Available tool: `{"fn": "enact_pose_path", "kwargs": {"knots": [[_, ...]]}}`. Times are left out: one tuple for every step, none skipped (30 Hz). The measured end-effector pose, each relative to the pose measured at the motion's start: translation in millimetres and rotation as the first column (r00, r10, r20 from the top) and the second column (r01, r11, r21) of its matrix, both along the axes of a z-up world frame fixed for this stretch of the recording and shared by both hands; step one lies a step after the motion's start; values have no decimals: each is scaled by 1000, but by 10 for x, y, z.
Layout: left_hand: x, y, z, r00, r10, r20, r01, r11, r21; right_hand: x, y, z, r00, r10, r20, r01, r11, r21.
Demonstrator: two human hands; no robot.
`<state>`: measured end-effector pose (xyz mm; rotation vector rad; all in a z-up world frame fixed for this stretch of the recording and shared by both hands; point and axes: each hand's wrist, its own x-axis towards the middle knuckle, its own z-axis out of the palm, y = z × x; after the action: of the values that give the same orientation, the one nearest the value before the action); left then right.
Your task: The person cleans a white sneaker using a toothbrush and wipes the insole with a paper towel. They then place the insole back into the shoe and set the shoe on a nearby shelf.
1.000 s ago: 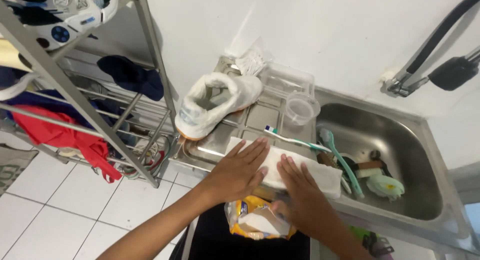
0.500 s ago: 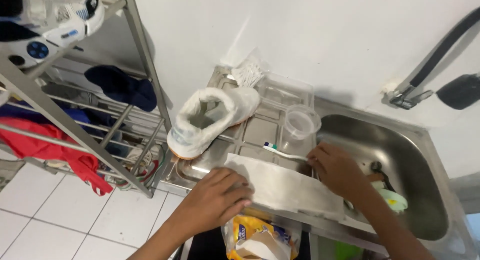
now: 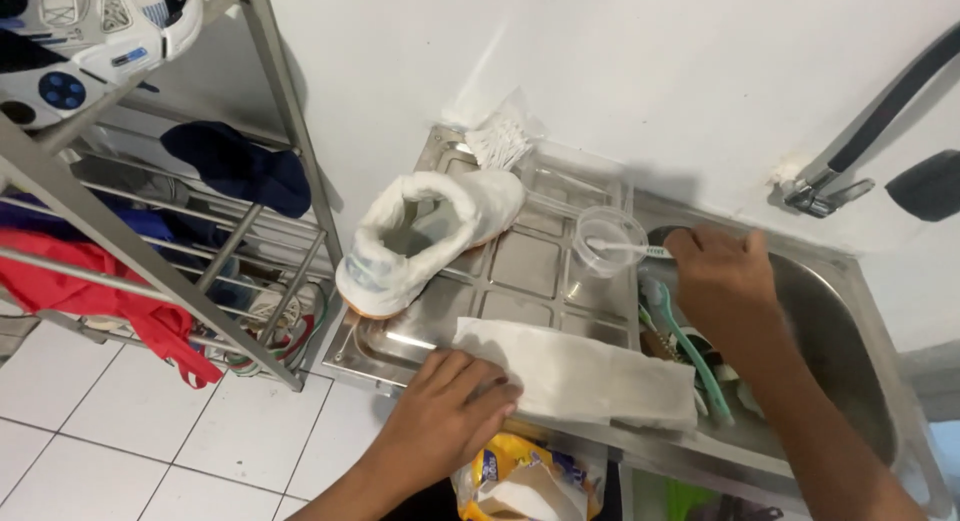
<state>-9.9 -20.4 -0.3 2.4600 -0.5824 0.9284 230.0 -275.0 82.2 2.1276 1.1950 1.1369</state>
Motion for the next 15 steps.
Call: {"fn": "enact_pose_path", "kwargs": {"knots": [[-7, -40, -2, 1000, -2, -2, 2, 1000, 1, -40, -40, -1, 1000, -2, -2, 2, 1000, 1], [-15, -78, -4, 999, 54, 8, -54, 999, 0, -81, -77, -2, 999, -36, 27, 34, 998, 60], [-23, -113, -5, 994, 110, 19, -110, 994, -3, -121, -109, 6, 996, -70, 55, 64, 991, 118], [-42, -149, -24, 994, 109, 19, -109, 994, -3, -368, -77, 113, 996, -71, 55, 64, 991, 117], [-56, -186, -46, 992, 129, 0, -129, 991, -34, -610, -46, 220, 896, -240, -375, 344, 908, 240], [-66, -226, -70, 989, 148, -19, -149, 987, -64, -850, -18, 323, 610, -277, -743, 622, 747, 233], [-70, -228, -81, 990, 141, -24, -143, 987, -68, -1052, -117, 138, 605, -284, -744, 628, 744, 227], [-72, -234, -91, 991, 135, -7, -135, 988, -76, -1256, -220, -44, 456, -265, -850, 748, 631, 205], [-57, -236, -96, 991, 130, 16, -128, 988, -84, -1444, -318, -219, 305, -214, -928, 847, 506, 162], [-39, -209, -92, 992, 125, 17, -124, 989, -86, -1608, -248, -410, 305, -217, -927, 849, 503, 161], [-35, -188, -95, 995, 101, 18, -99, 992, -73, -1783, -183, -614, 374, -109, -921, 790, 558, 254], [-33, -174, -95, 997, 76, 19, -75, 995, -59, -1961, -124, -815, 434, 6, -901, 720, 598, 351], [-25, -163, -102, 997, 71, 15, -70, 996, -54, -1965, -160, -907, 430, 8, -903, 725, 593, 351], [-18, -155, -104, 998, 60, 37, -57, 995, -77, -1970, -198, -994, 512, -54, -857, 680, 635, 366], [6, -138, -100, 997, 49, 63, -43, 994, -98, -1959, -226, -1079, 593, -110, -797, 632, 678, 376]]}}
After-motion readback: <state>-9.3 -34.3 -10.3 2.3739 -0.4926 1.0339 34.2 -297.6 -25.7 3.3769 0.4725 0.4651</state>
